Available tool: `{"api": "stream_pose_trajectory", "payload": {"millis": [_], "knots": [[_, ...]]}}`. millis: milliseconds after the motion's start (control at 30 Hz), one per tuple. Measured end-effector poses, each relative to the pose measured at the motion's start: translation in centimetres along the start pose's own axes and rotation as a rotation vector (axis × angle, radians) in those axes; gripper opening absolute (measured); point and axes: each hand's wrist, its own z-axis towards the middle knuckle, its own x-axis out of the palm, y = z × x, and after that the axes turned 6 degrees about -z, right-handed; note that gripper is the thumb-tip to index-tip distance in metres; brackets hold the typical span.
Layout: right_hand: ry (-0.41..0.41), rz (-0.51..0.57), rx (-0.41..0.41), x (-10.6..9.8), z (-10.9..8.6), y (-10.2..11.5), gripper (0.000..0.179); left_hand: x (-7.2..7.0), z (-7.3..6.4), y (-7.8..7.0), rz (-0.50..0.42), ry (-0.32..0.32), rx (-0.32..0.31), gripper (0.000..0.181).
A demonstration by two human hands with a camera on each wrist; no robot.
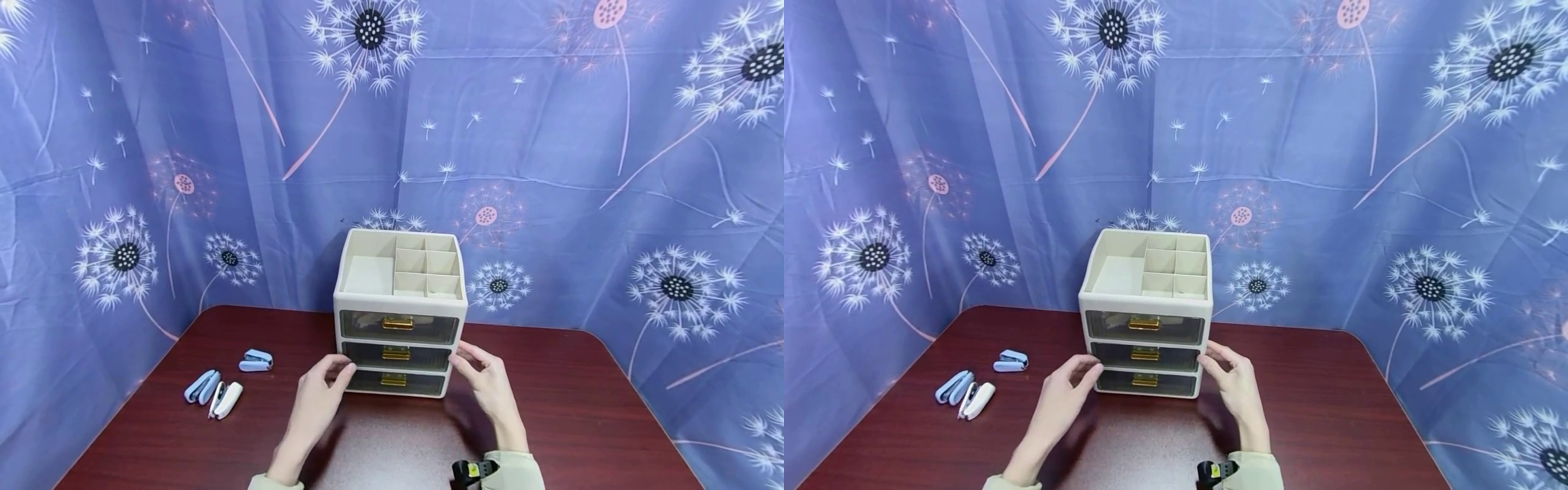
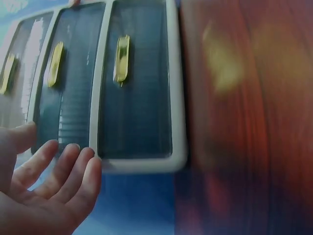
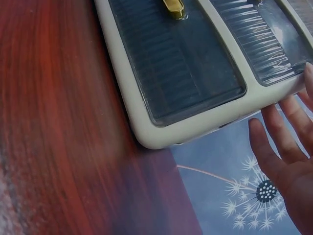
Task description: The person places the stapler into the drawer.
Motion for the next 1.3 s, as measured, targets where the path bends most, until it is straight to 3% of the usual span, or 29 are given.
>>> {"api": "stream_pose_trajectory", "payload": {"millis": [167, 433, 567, 867, 967, 1200, 1300], "knots": [[0.015, -0.013, -0.036, -0.3, -0.5, 2.2, 0.029, 1.5, -0.2, -0.6, -0.005, 0.051, -0.026, 0.024], [0.014, -0.003, -0.021, -0.5, -0.6, 2.7, 0.029, 4.3, 0.5, -1.4, -0.239, 0.179, -0.095, 0.036], [0.024, 0.03, -0.026, -0.6, -0.6, 2.4, 0.029, 5.4, 0.8, -1.8, -0.346, 0.207, -0.142, 0.038], [0.047, 0.034, -0.015, -0.6, -0.5, 2.9, 0.029, 6.8, 1.4, -2.0, -0.556, 0.201, -0.283, 0.046], [0.052, 0.034, -0.021, -0.6, -0.5, 2.9, 0.029, 6.9, 1.4, -2.0, -0.59, 0.19, -0.304, 0.047], [0.043, 0.079, -0.013, -0.3, 0.1, -0.5, 0.032, 7.2, 1.3, -2.3, -0.641, 0.178, -0.317, 0.045], [0.046, 0.08, -0.018, -0.3, 0.0, -0.8, 0.033, 7.2, 1.2, -2.4, -0.655, 0.178, -0.324, 0.044]]}}
